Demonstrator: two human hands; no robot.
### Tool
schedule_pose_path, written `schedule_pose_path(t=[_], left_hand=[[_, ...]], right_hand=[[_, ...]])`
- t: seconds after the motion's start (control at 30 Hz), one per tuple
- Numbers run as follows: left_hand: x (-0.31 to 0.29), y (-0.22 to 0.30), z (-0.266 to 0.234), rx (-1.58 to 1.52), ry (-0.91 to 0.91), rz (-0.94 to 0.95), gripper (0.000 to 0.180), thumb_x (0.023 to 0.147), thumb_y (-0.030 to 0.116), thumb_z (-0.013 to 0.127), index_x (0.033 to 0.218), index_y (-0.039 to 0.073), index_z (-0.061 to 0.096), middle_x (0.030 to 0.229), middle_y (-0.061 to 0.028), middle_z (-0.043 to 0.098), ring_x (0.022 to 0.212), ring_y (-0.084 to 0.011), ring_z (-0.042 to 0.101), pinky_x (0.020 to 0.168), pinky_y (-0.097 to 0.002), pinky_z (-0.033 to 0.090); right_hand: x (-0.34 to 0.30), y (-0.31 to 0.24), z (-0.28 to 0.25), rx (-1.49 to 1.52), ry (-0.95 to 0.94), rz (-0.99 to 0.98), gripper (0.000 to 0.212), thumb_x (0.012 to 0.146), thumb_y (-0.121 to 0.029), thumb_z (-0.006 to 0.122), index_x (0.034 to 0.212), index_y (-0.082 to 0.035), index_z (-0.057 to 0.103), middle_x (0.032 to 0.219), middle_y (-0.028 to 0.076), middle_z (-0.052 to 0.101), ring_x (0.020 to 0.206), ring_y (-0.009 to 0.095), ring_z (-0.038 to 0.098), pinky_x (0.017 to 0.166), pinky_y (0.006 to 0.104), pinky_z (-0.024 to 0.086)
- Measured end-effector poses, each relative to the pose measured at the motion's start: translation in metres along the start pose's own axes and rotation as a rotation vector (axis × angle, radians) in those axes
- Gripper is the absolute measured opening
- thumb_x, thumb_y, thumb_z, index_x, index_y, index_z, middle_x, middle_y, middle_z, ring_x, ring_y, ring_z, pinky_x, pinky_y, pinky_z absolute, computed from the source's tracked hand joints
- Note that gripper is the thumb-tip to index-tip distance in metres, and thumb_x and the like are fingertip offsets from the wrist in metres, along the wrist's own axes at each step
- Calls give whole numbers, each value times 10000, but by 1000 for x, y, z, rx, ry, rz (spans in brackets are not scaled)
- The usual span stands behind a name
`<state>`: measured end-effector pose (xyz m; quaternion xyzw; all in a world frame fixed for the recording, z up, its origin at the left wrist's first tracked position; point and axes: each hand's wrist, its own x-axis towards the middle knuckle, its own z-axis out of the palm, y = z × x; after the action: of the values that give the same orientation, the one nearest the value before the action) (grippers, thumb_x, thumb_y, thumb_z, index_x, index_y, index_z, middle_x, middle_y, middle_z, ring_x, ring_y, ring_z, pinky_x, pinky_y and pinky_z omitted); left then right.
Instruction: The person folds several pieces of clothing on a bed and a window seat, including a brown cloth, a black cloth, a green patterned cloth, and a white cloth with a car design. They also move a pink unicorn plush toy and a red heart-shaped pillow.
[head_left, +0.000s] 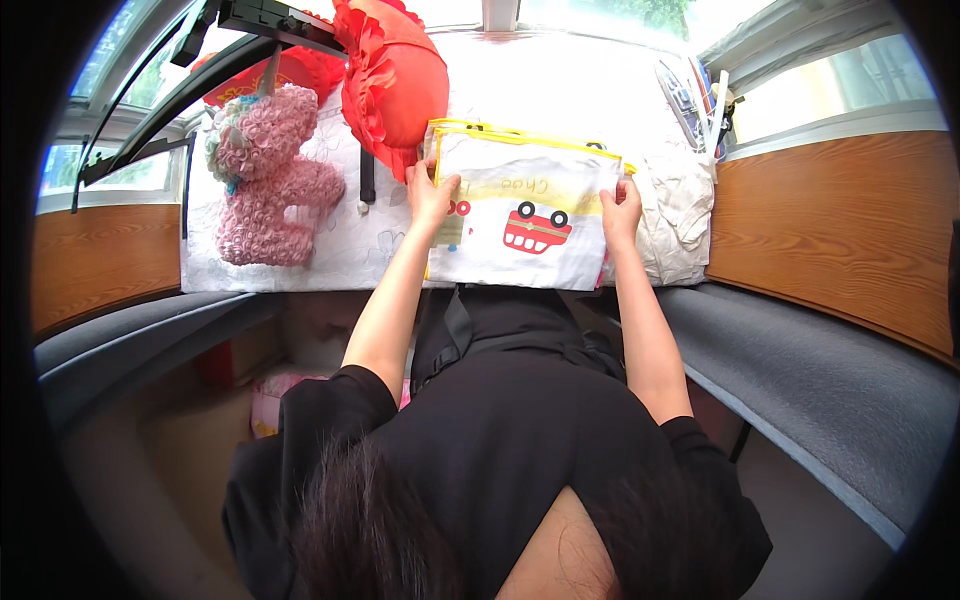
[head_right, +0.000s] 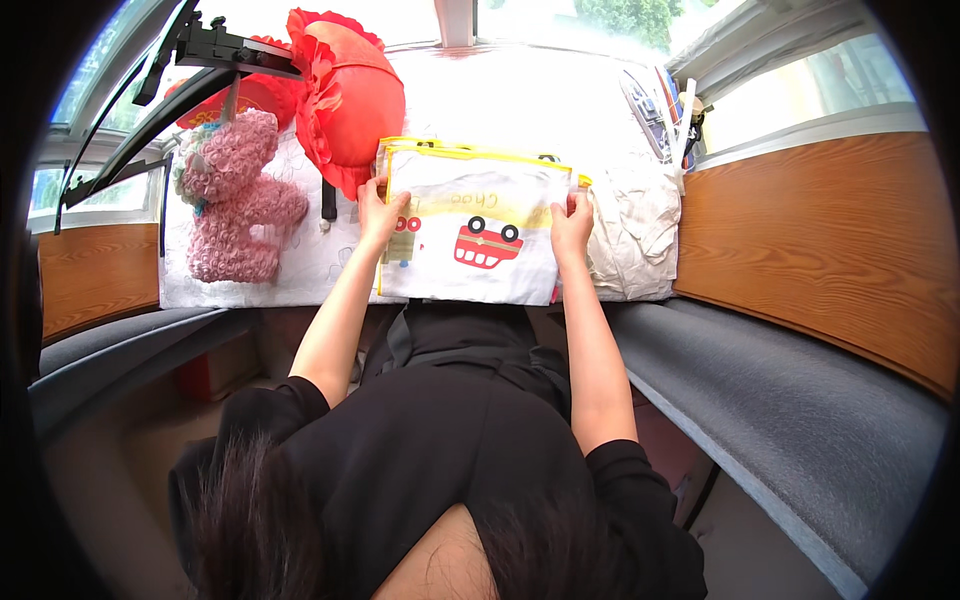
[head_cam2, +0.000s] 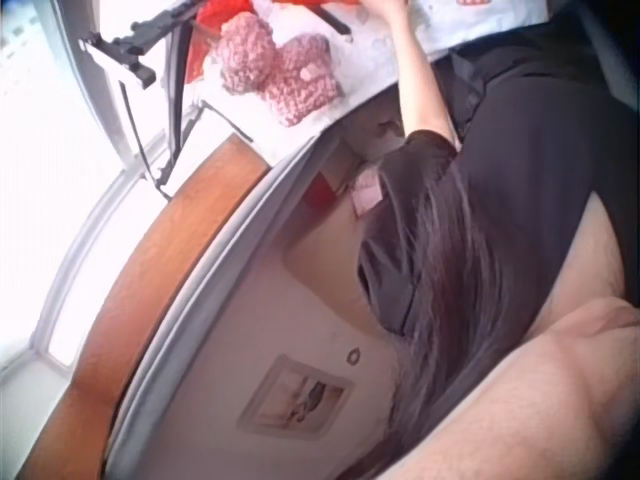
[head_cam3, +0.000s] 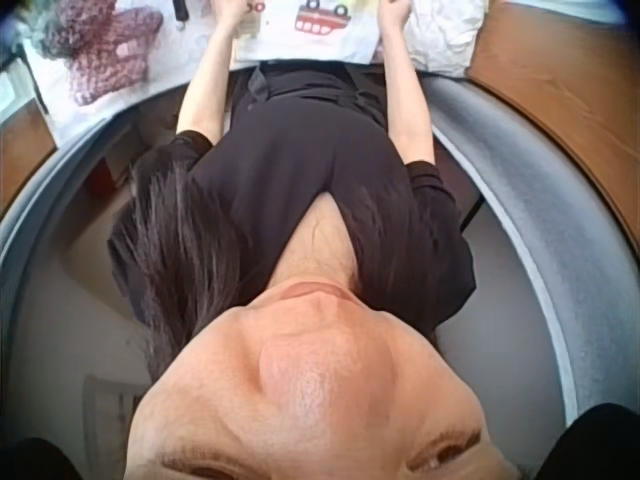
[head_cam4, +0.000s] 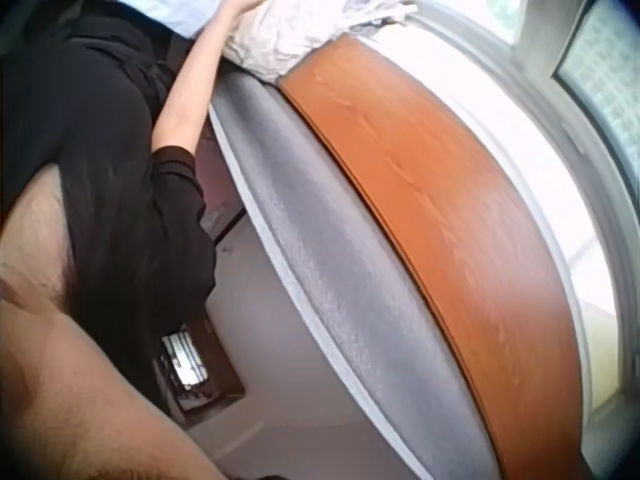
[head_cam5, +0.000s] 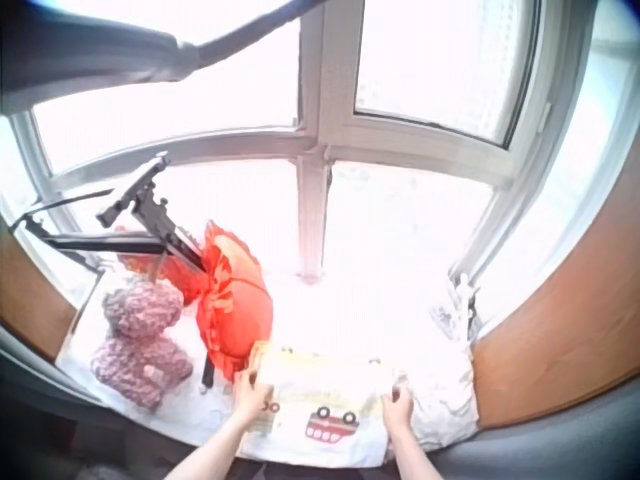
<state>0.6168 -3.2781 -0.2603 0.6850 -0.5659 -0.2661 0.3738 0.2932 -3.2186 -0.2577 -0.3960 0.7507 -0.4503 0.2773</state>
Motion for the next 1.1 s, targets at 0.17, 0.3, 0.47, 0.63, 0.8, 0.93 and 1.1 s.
schedule_pose_path(t=[0.17,0.3,0.47,0.63,0.8,0.93,1.1], left_hand=[[-10,21,-6,-87,-33,95,279,727,146,724,873,-18,552,875,-138,530,810,-301,552,722,-382,439],[-16,25,-15,-102,13,113,230,748,97,699,846,-27,532,827,-137,521,716,-289,528,669,-356,440],[-10,-1,-15,49,-60,84,305,725,135,725,945,-7,569,909,-134,540,841,-278,553,757,-366,456],[-43,-17,-33,99,-114,32,504,689,165,762,1110,11,531,1042,-148,512,904,-276,545,785,-355,465],[-73,-40,-43,203,-106,123,697,662,236,803,1216,-14,462,1097,-175,501,1027,-305,504,890,-380,434],[-77,-32,-43,198,-134,-34,682,659,239,799,1209,-12,484,1125,-184,507,1038,-312,507,897,-389,427],[-67,-28,-49,116,-181,-93,616,669,237,787,1167,-12,524,1078,-168,537,976,-302,535,844,-384,446]], right_hand=[[-12,-1,-11,352,-60,-8,171,781,69,622,870,-31,515,780,7,560,696,78,513,642,226,425],[-2,-3,-6,343,-21,11,162,795,85,602,895,-23,533,811,16,577,751,71,530,691,221,427],[-2,26,-2,-151,-15,39,380,746,-151,742,1031,22,557,921,103,627,823,187,585,780,320,466],[-47,25,-13,-14,-178,225,395,743,-144,734,1050,39,566,969,138,641,882,200,607,785,313,471],[-65,-29,-22,-97,-271,75,374,757,-162,712,1031,30,545,985,157,639,915,240,617,818,343,472],[-64,-34,-15,457,-290,328,417,812,-71,629,1188,33,482,1144,121,584,1048,197,560,897,313,441],[-54,-53,-18,609,-431,377,383,842,7,569,1212,37,474,1131,132,596,1014,197,587,878,322,466]])
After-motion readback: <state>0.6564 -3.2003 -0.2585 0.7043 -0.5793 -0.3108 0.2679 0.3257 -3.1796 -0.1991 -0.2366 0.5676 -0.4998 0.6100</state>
